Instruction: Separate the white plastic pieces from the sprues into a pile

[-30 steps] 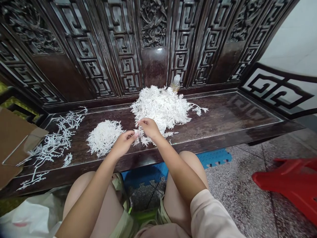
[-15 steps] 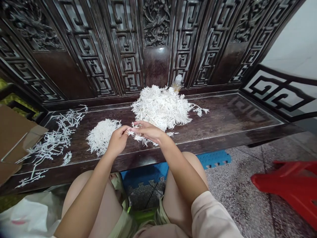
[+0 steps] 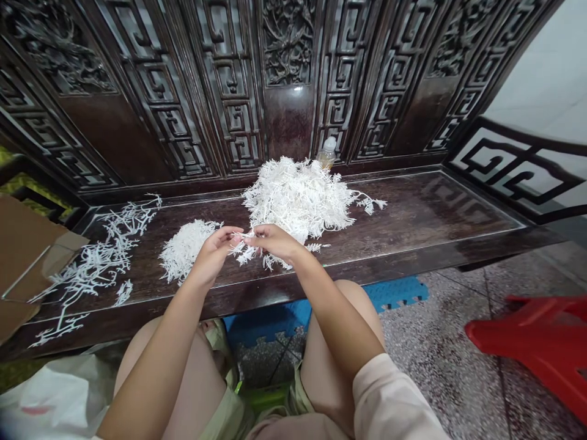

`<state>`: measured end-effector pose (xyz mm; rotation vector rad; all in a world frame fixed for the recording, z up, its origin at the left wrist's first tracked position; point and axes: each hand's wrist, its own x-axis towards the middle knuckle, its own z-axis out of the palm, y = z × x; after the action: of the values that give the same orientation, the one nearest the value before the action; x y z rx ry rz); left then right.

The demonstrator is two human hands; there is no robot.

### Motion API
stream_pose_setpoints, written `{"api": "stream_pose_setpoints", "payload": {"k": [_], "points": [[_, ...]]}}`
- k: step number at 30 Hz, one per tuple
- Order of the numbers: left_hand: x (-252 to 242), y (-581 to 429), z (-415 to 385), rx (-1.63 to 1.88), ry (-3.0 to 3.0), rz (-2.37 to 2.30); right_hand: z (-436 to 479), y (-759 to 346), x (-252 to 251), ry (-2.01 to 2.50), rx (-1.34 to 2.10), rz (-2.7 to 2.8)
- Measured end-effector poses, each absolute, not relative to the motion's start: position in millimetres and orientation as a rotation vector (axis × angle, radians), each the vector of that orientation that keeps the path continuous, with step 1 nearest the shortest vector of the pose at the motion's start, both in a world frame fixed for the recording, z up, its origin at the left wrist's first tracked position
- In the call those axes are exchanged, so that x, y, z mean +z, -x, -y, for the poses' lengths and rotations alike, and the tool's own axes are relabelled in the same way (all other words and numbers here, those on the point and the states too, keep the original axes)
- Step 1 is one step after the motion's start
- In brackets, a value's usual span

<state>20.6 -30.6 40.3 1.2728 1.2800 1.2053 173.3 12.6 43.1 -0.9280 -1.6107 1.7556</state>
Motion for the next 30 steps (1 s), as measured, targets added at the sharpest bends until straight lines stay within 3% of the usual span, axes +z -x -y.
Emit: {"api": "stream_pose_setpoints", "payload": {"k": [14,24,30], "points": [[28,-28,29,1.090,-1.200,-1.306,-14,-173,37,1.016,1.562,1.755],[20,-31,27,1.520,-1.177,-1.404,3,-146,40,0.945,1.618,1.439],[23,-34,27,1.584,-1.138,-1.385,10,-139,41,0.871,1.501,1.374]]}}
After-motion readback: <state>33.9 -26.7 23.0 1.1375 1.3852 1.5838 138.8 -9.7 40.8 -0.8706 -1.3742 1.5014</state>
